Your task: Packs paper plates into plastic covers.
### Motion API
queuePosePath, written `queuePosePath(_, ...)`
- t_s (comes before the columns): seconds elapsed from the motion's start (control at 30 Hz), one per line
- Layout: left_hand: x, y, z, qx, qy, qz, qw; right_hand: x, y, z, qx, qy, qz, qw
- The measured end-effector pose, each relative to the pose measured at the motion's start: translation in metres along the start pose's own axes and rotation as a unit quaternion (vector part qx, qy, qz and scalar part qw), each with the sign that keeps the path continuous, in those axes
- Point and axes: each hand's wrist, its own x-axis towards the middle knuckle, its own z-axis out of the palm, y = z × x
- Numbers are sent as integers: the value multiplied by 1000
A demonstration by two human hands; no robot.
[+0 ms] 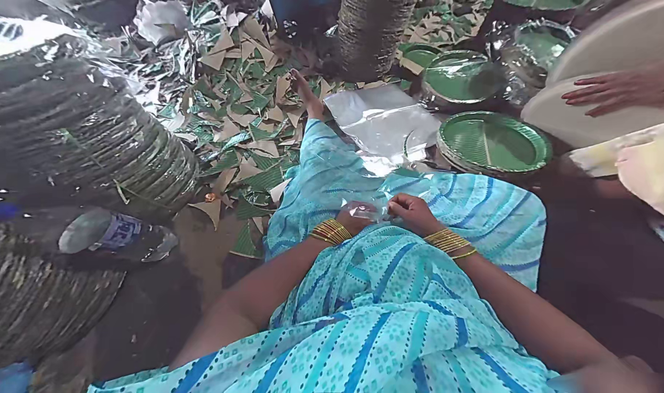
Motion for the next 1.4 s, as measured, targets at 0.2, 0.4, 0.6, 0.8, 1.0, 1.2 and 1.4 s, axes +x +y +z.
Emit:
queuePosePath(0.2,-5,-6,-9,112,-74,62,989,-14,4,-20,-163,47,-101,980)
queuePosePath(0.4,-62,-23,-50,-248,0,-26,968,-24,10,-27,-138,56,-201,968)
queuePosePath(0.6,-39,-39,-84,-523,266,-212,782,-24,4,-13,-113,-78,-273,952)
queuePosePath(0.8,-4,-52,-94,-446,320,-281,787,-25,2,-22,-288,-70,-209,932)
queuePosePath(1.0,-59,-31,-70,-396,229,-283,843,-1,14,-51,-379,20,19,925)
queuePosePath(1.2,-63,-12,-65,-378,175,-314,853,4,-15,-70,-315,76,-12,946)
queuePosePath(1.4,-58,-15,-57,-423,190,-280,841,-15,-26,-27,-307,-134,-144,931)
